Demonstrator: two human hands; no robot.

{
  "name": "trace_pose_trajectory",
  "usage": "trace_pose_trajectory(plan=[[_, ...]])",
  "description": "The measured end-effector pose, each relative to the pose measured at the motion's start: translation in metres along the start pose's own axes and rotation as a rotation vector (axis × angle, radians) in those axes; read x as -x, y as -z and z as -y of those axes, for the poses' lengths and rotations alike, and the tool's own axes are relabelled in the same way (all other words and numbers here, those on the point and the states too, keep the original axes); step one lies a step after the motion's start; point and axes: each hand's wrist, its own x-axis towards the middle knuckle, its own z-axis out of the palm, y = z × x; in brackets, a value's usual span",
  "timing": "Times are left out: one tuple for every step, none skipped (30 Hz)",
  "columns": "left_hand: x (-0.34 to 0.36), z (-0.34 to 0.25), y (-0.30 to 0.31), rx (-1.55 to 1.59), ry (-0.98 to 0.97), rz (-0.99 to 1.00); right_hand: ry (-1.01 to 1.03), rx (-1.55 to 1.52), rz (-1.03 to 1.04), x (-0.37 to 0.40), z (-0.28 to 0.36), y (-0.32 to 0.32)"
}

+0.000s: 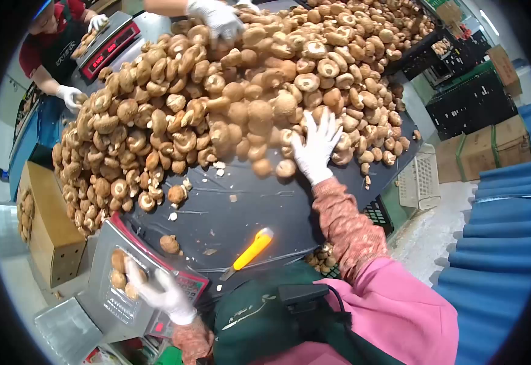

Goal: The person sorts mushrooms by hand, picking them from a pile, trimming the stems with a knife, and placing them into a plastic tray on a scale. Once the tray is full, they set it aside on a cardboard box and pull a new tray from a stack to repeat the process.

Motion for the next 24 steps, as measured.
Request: trace_pose_trajectory(plan=[[0.005, -0.011, -0.015, -0.03, -0.103, 0.124, -0.014, -0.041, 0.028, 0.007, 0.01, 0.007], [0.011, -0.02, -0.031, 0.013, -0.171, 0.235, -0.009, -0.06, 0.01, 0.019, 0.016, -0.001], [0.017, -0.026, -0.046, 0.053, -0.241, 0.349, 0.008, -0.063, 0.098, 0.028, 0.027, 0.01], [0.024, -0.03, -0.059, 0.078, -0.257, 0.456, 0.063, -0.156, 0.116, 0.04, 0.028, 0.005], [0.03, -0.032, -0.07, 0.099, -0.274, 0.561, 0.121, -0.25, 0.132, 0.049, 0.027, -0.001], [0.035, -0.035, -0.077, 0.105, -0.302, 0.637, 0.143, -0.349, 0.19, 0.049, 0.031, 0.007], [0.04, -0.037, -0.082, 0.11, -0.327, 0.714, 0.167, -0.449, 0.251, 0.046, 0.034, 0.016], [0.043, -0.035, -0.089, 0.059, -0.328, 0.784, 0.285, -0.477, 0.147, 0.043, 0.032, 0.016], [0.045, -0.037, -0.091, 0.107, -0.332, 0.787, 0.352, -0.53, 0.154, 0.04, 0.03, 0.016], [0.047, -0.036, -0.094, 0.104, -0.306, 0.803, 0.422, -0.581, 0.161, 0.036, 0.027, 0.018], [0.048, -0.034, -0.096, 0.102, -0.276, 0.818, 0.494, -0.631, 0.17, 0.034, 0.024, 0.02], [0.049, -0.033, -0.097, 0.1, -0.274, 0.802, 0.509, -0.637, 0.168, 0.032, 0.024, 0.028], [0.049, -0.03, -0.097, 0.098, -0.268, 0.785, 0.516, -0.638, 0.183, 0.026, 0.02, 0.034], [0.05, -0.028, -0.096, 0.095, -0.259, 0.767, 0.525, -0.641, 0.2, 0.017, 0.013, 0.038], [0.051, -0.025, -0.095, 0.102, -0.237, 0.755, 0.535, -0.645, 0.217, 0.006, 0.007, 0.042], [0.051, -0.023, -0.094, 0.11, -0.215, 0.742, 0.518, -0.581, 0.033, -0.007, 0.004, 0.044], [0.051, -0.021, -0.094, 0.117, -0.193, 0.729, 0.488, -0.471, -0.13, -0.024, 0.001, 0.045], [0.049, -0.022, -0.092, 0.142, -0.199, 0.71, 0.452, -0.378, -0.118, -0.045, -0.014, 0.039], [0.049, -0.023, -0.092, 0.139, -0.196, 0.707, 0.394, -0.216, -0.259, -0.059, -0.02, 0.032], [0.047, -0.024, -0.092, 0.136, -0.197, 0.706, 0.335, -0.122, -0.289, -0.077, -0.02, 0.035], [0.046, -0.025, -0.093, 0.132, -0.198, 0.707, 0.306, -0.048, -0.235, -0.09, -0.025, 0.033], [0.045, -0.026, -0.093, 0.132, -0.207, 0.711, 0.354, 0.014, -0.209, -0.102, -0.037, 0.02], [0.045, -0.027, -0.093, 0.131, -0.215, 0.714, 0.403, 0.074, -0.184, -0.109, -0.047, 0.008], [0.044, -0.028, -0.093, 0.129, -0.221, 0.712, 0.404, 0.054, -0.152, -0.115, -0.049, 0.009]])
